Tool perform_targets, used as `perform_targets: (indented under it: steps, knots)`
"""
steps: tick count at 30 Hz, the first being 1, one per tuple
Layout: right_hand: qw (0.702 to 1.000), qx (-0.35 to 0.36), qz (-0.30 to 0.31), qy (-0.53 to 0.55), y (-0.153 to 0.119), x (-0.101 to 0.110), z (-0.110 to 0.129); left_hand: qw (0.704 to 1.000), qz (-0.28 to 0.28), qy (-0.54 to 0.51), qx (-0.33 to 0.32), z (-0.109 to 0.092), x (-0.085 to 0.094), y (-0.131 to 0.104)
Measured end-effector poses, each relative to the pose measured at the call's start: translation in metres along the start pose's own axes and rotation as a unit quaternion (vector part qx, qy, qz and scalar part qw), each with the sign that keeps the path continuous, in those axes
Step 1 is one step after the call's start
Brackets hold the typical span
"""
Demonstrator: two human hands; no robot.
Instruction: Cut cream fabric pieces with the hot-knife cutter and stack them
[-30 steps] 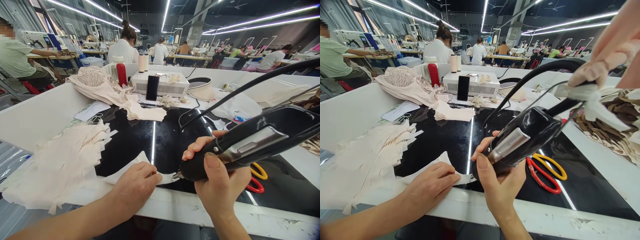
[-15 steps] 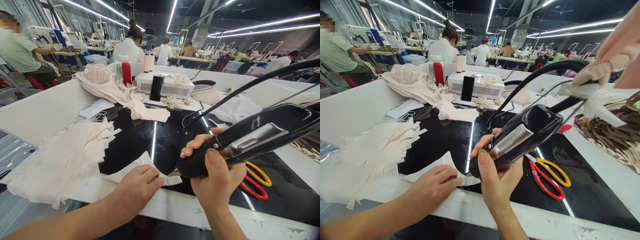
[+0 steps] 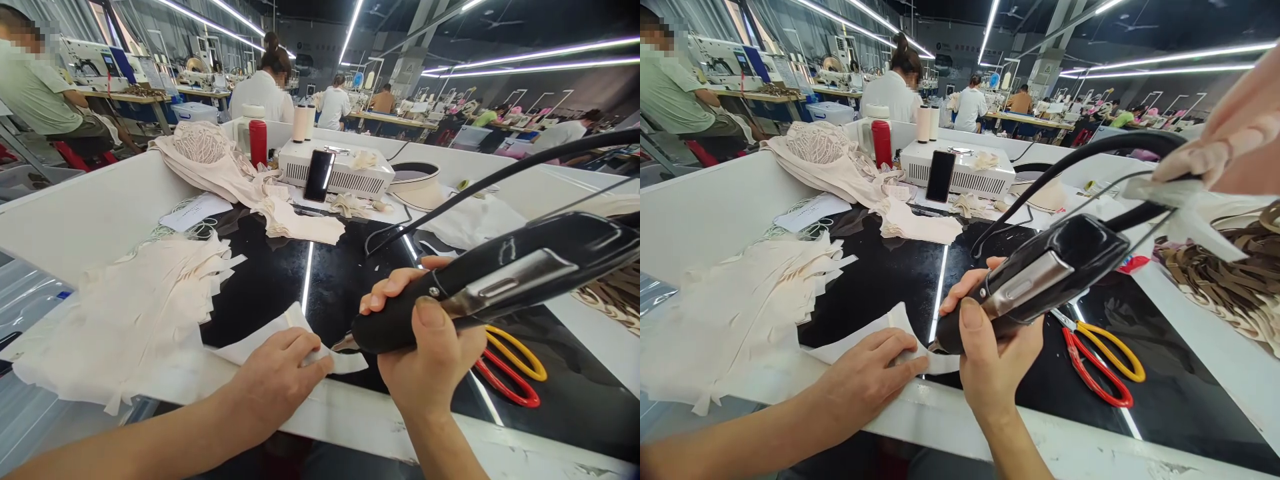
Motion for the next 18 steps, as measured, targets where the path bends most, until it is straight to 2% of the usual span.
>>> perform_targets:
  steps: [5, 11, 18]
  knots:
    - [1.0, -0.002, 0.019, -0.013, -0.003, -0.004, -0.004, 1.0, 0.001, -0.005, -0.001, 0.0, 0.0, 0.001]
    - [1.0, -0.008, 0.011, -0.01, 0.001, -0.003, -0.004, 1.0, 0.021, -0.014, 0.01, 0.002, 0.002, 0.0]
    - [0.996, -0.018, -0.019, -0.082, 0.006, 0.012, -0.002, 0.996, 0.034, -0.07, 0.033, 0.018, 0.013, 0.01]
Point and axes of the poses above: each hand's wrist, its own y-axis towards the middle knuckle, its own x-axis out of the back of the hand, z = x × y, the point moved 1 cm from there along y, towards the middle knuckle, and after that the axes turned 12 degrees about -y, right-handed, at the moved point
